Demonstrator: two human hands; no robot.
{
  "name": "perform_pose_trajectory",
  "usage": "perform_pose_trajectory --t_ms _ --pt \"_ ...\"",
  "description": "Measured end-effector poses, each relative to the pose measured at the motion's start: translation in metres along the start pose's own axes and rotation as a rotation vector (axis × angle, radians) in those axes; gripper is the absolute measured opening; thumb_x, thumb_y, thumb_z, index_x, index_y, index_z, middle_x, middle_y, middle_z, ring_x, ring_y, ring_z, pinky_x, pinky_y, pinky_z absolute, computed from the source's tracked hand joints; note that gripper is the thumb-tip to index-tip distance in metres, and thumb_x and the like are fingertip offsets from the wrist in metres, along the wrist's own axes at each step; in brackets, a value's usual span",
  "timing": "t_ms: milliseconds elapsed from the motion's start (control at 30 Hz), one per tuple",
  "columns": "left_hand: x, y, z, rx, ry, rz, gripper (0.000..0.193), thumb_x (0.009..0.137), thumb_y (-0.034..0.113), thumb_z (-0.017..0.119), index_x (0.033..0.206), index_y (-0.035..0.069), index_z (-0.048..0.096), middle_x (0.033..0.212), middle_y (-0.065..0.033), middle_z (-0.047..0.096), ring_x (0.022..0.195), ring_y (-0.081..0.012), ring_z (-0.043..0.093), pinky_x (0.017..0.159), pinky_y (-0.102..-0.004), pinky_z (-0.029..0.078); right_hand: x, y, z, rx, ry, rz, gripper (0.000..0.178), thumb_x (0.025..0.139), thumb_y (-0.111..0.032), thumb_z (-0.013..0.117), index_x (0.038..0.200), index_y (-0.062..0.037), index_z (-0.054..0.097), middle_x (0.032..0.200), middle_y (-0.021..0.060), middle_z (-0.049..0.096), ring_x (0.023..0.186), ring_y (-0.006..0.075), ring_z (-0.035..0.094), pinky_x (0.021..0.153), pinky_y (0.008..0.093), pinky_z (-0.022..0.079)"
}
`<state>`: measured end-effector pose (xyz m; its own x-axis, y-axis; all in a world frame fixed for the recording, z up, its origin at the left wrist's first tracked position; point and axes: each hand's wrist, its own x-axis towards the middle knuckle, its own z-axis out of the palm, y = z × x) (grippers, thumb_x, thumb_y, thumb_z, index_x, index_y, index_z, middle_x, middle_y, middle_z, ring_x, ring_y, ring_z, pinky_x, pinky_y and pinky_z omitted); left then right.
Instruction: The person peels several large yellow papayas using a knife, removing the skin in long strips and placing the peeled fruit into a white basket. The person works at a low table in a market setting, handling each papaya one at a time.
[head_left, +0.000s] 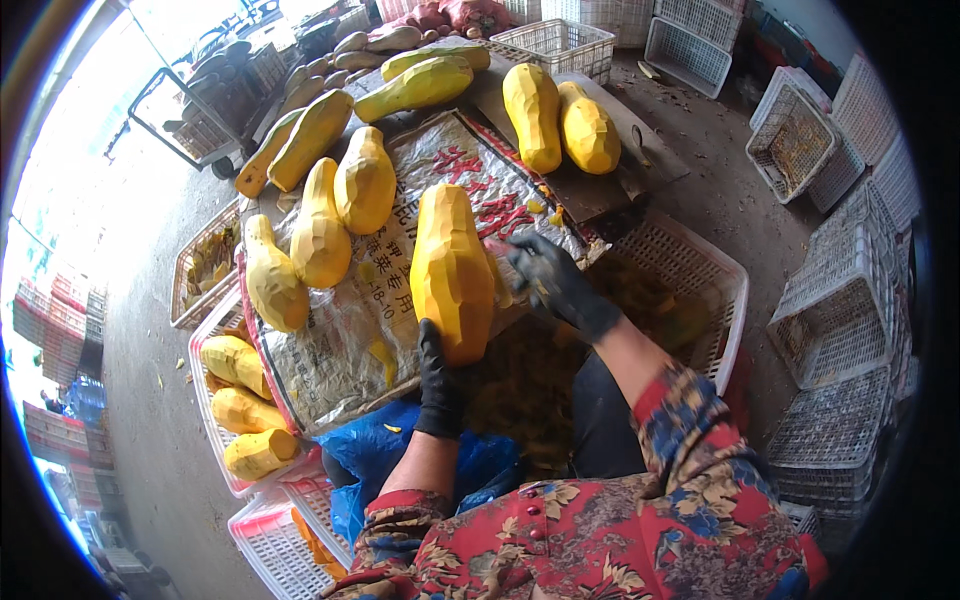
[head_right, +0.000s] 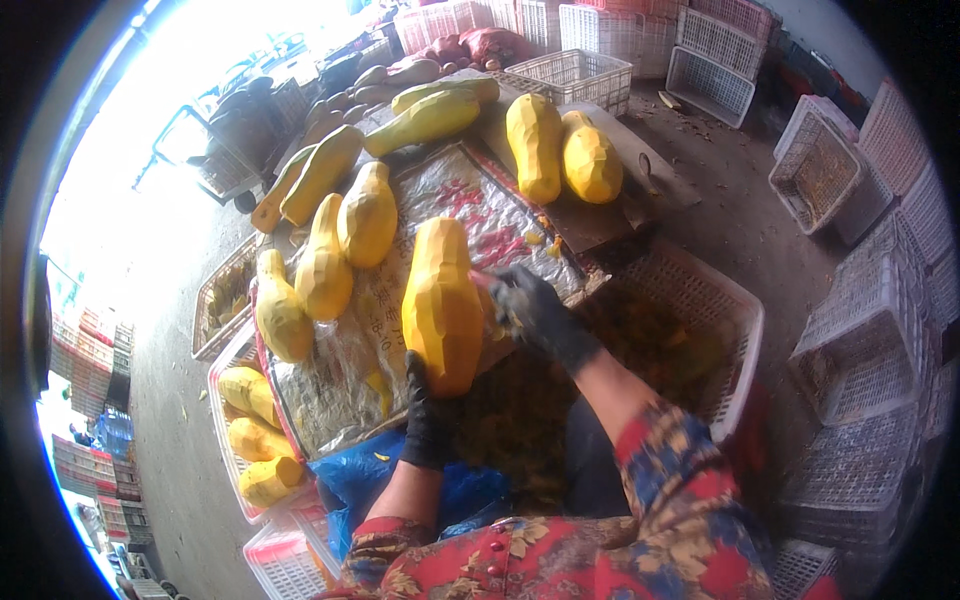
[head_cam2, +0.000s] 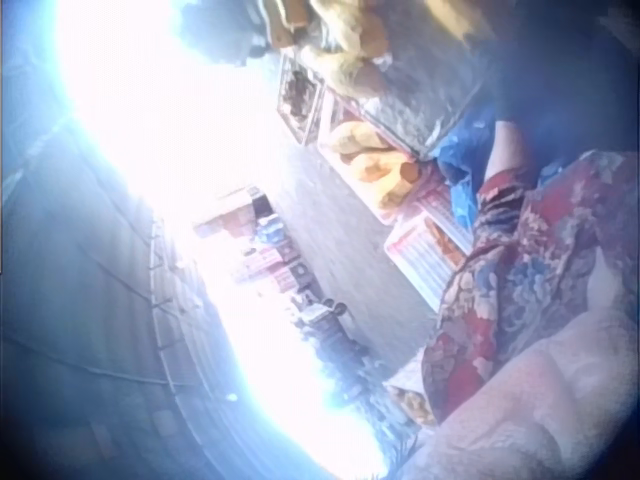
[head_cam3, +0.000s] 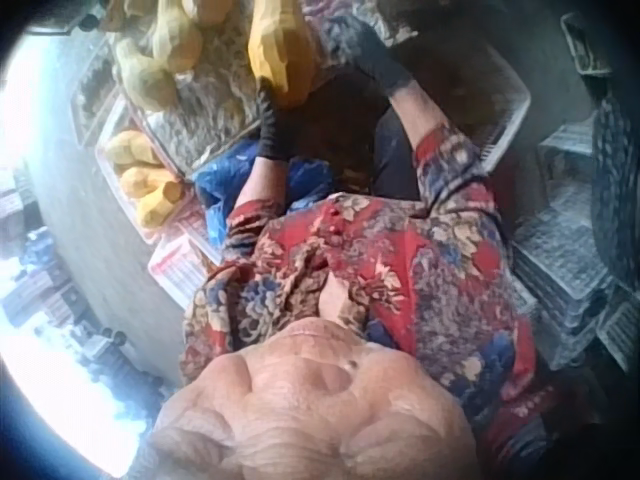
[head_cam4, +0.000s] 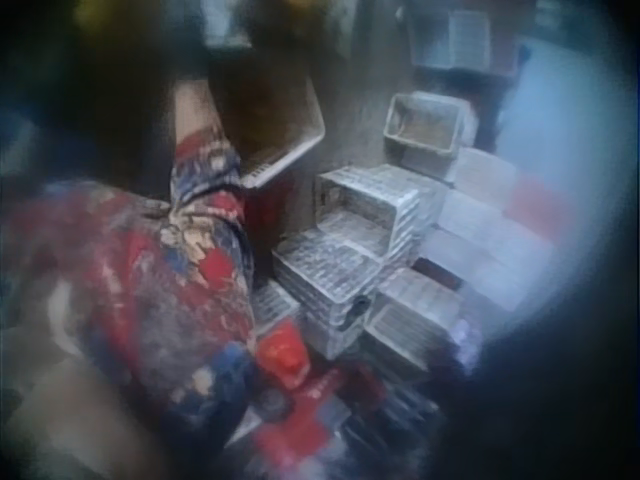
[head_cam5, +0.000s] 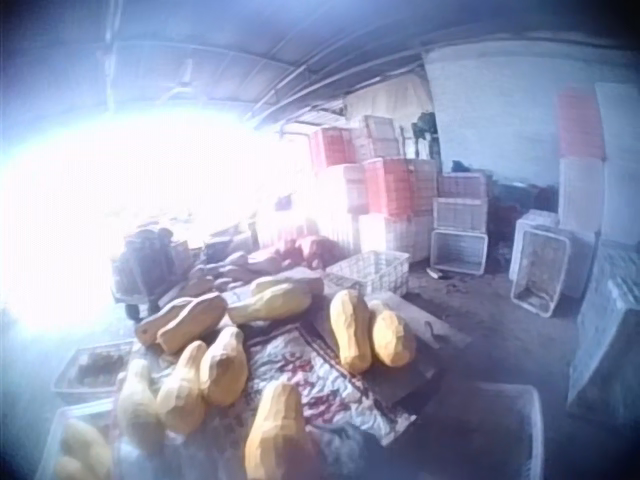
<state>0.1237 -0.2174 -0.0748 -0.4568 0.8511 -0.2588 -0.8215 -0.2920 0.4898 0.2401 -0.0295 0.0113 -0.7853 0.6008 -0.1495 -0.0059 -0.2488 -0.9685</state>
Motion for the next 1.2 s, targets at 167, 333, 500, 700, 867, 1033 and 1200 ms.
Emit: perform_pose_trajectory --t_ms 167,333,500,700,867,1033,1200 --pt "-0.002 0.008 -0.003 -0.025 0.042 -0.049 0.072 0.090 0.062 0.056 0.141 0.012 0.045 0.138 -0.0102 0.053 0.125 -0.0270 0.050 0.108 -0.0427 0.039 0.072 0.015 0.018 -0.124 0.045 0.020 0.020 0.098 -0.022 0.051 0.105 -0.0063 0.061 0.075 0.0001 0.056 0.058 0.0111 0.055 0.047 0.0230 0.043" --pt "-0.008 0.011 0.002 -0.151 -0.053 -0.058 0.073 0.090 0.061 0.058 0.140 0.009 0.046 0.135 -0.0082 0.055 0.121 -0.0236 0.052 0.105 -0.0358 0.042 0.064 0.053 0.034 0.583 -0.070 0.127 0.024 0.100 -0.024 0.051 0.117 -0.0095 0.061 0.077 -0.0017 0.058 0.054 0.0053 0.049 0.047 0.0178 0.040" --pt "-0.005 0.010 -0.006 -0.244 -0.054 -0.106 0.074 0.090 0.063 0.054 0.139 0.009 0.046 0.136 -0.0095 0.054 0.120 -0.0269 0.054 0.103 -0.0410 0.044 0.000 0.067 0.056 0.714 -0.007 0.193 0.021 0.100 -0.022 0.053 0.118 -0.0137 0.059 0.081 -0.0018 0.057 0.058 0.0030 0.049 0.050 0.0130 0.037" --pt "-0.001 0.010 -0.016 -0.224 -0.062 -0.100 0.078 0.087 0.067 0.054 0.141 0.011 0.046 0.137 -0.0110 0.054 0.120 -0.0314 0.054 0.102 -0.0472 0.045 -0.077 0.035 0.034 -0.148 -0.224 0.119 0.027 0.096 -0.023 0.060 0.118 -0.0084 0.059 0.081 -0.0020 0.059 0.063 0.0045 0.053 0.053 0.0168 0.042" --pt "-0.002 0.009 -0.010 -0.362 0.021 -0.098 0.080 0.085 0.067 0.057 0.142 0.013 0.045 0.139 -0.0118 0.052 0.121 -0.0330 0.052 0.105 -0.0493 0.042 0.004 -0.008 0.032 -0.029 0.025 -0.010 0.031 0.092 -0.036 0.068 0.098 -0.0063 0.063 0.072 -0.0006 0.058 0.056 0.0058 0.049 0.054 0.0200 0.042" --pt "-0.008 0.012 -0.008 -0.319 -0.062 -0.080 0.074 0.093 0.063 0.046 0.148 0.014 0.037 0.148 -0.0100 0.043 0.135 -0.0291 0.039 0.116 -0.0470 0.028 0.090 -0.001 0.047 -0.356 -0.006 0.050 0.023 0.097 -0.026 0.061 0.106 -0.0056 0.059 0.080 0.0004 0.058 0.063 0.0056 0.052 0.054 0.0239 0.047" --pt "-0.010 0.005 -0.019 0.646 -0.039 0.237 0.064 0.092 0.044 0.058 0.144 0.010 0.040 0.142 -0.0101 0.047 0.131 -0.0281 0.043 0.115 -0.0428 0.024 0.084 0.042 0.054 -0.336 -0.014 -0.171 0.013 0.099 -0.018 0.057 0.101 -0.0063 0.062 0.080 0.0001 0.059 0.062 0.0070 0.053 0.057 0.0244 0.048"
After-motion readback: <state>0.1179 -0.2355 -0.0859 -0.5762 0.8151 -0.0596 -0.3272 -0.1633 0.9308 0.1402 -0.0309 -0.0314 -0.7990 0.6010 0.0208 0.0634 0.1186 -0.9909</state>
